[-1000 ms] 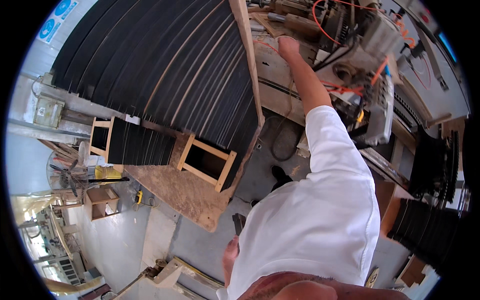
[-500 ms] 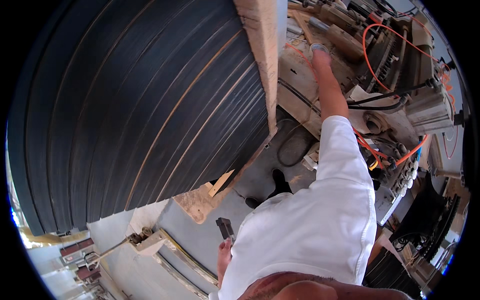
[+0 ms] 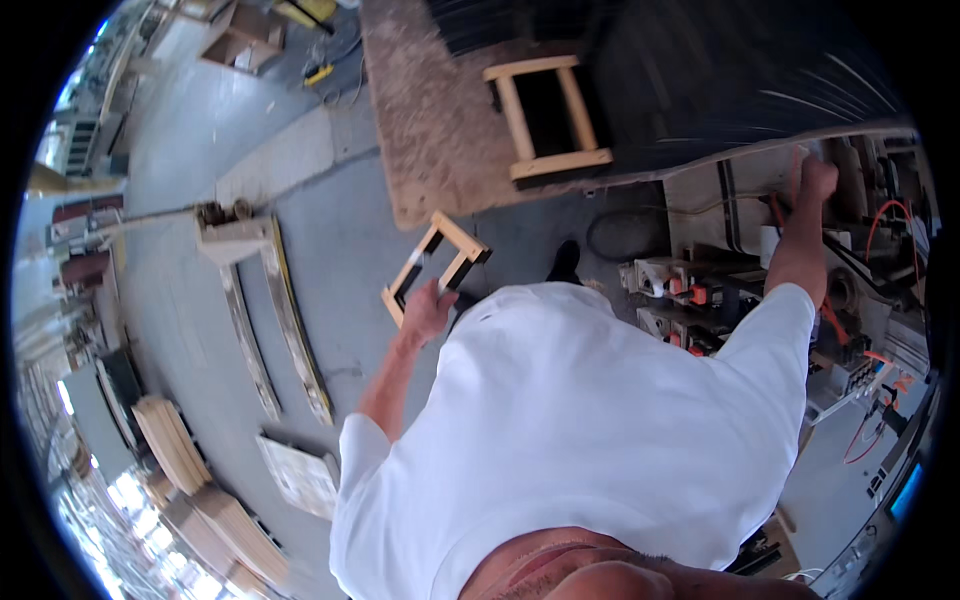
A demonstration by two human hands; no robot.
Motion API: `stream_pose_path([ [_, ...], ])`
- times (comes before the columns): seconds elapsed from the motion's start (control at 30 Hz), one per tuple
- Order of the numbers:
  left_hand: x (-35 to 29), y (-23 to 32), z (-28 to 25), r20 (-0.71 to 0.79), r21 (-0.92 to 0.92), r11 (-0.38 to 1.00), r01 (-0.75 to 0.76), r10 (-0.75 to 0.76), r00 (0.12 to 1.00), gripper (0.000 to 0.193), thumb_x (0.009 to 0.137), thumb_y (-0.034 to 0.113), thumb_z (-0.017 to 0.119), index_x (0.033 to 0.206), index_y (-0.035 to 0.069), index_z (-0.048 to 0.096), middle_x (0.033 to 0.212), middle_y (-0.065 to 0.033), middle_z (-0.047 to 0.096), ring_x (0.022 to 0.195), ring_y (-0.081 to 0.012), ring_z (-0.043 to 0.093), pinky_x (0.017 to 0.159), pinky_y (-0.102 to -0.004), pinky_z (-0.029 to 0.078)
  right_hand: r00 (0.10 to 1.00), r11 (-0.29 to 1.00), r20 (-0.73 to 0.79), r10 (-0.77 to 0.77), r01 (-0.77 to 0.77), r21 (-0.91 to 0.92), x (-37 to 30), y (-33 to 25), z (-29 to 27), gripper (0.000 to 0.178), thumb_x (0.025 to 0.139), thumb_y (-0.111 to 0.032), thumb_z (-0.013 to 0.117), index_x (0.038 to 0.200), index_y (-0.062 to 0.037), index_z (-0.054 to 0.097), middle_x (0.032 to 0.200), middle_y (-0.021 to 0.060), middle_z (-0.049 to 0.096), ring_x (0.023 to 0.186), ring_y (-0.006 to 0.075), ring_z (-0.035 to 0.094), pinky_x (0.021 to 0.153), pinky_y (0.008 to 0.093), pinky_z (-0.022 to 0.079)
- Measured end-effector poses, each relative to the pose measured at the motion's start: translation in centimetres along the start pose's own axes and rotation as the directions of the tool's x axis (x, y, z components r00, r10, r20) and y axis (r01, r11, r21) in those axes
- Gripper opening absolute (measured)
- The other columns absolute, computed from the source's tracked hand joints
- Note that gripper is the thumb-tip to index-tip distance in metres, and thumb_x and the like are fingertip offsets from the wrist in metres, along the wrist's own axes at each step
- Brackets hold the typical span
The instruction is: The person assembles small wooden frames by hand, applies tape to the joints, and uses a machine to process the frames. The person repeatedly handles the frames, places them on a workbench, and operates a machine to shape or finish them.
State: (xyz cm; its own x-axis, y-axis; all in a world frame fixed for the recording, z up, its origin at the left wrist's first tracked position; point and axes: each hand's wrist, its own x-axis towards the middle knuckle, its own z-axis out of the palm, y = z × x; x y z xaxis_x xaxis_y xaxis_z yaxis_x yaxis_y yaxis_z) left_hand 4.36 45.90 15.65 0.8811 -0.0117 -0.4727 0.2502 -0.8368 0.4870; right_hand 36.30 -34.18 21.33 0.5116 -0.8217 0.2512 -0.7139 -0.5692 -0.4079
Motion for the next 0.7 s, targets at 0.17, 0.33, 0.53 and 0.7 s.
stream_pose_path([
  [0.17,-3.6,-7.2,-1.9,-0.093,0.045,0.996,-0.081,0.085,0.992,0.032,0.091,0.030,0.064,0.103,0.003,0.052,0.095,-0.0220,0.063,0.092,-0.0434,0.061,0.073,-0.0522,0.049,0.972,0.837,-0.206,0.110,0.021,0.547,-21.6,-3.5,-4.8,0.031,0.082,-0.021,0.067,0.101,0.0040,0.069,0.103,0.0210,0.069,0.092,0.0343,0.067,0.076,0.0453,0.056],
  [0.33,-5.5,-10.5,-5.4,-0.027,0.099,0.986,-0.132,0.135,0.990,0.029,0.090,0.027,0.064,0.102,0.002,0.054,0.100,-0.0171,0.061,0.098,-0.0368,0.061,0.078,-0.0473,0.052,0.509,0.724,0.705,-0.494,-0.208,0.657,-58.9,-13.6,-7.5,0.041,0.094,-0.030,0.058,0.120,0.0020,0.060,0.125,0.0200,0.060,0.117,0.0271,0.058,0.093,0.0420,0.051],
  [0.53,-7.4,-14.5,-8.7,-0.082,0.129,0.961,-0.245,0.257,0.963,0.027,0.090,0.025,0.065,0.099,0.002,0.055,0.098,-0.0164,0.061,0.096,-0.0363,0.061,0.076,-0.0473,0.052,-0.033,0.632,0.824,-0.565,0.626,0.458,-80.1,-25.3,-7.9,0.066,0.080,-0.044,0.068,0.114,0.0121,0.059,0.103,0.0310,0.067,0.098,0.0410,0.067,0.087,0.0456,0.052],
  [0.7,-7.8,-20.3,-11.7,-0.195,0.106,0.982,-0.157,0.176,0.965,0.040,0.084,0.018,0.070,0.119,0.005,0.055,0.116,-0.0162,0.059,0.109,-0.0361,0.056,0.090,-0.0469,0.047,-0.175,0.692,0.848,-0.500,0.508,0.513,-85.6,-29.9,-4.2,0.039,0.078,-0.026,0.062,0.087,0.0114,0.066,0.075,0.0245,0.069,0.074,0.0385,0.070,0.077,0.0457,0.056],
])
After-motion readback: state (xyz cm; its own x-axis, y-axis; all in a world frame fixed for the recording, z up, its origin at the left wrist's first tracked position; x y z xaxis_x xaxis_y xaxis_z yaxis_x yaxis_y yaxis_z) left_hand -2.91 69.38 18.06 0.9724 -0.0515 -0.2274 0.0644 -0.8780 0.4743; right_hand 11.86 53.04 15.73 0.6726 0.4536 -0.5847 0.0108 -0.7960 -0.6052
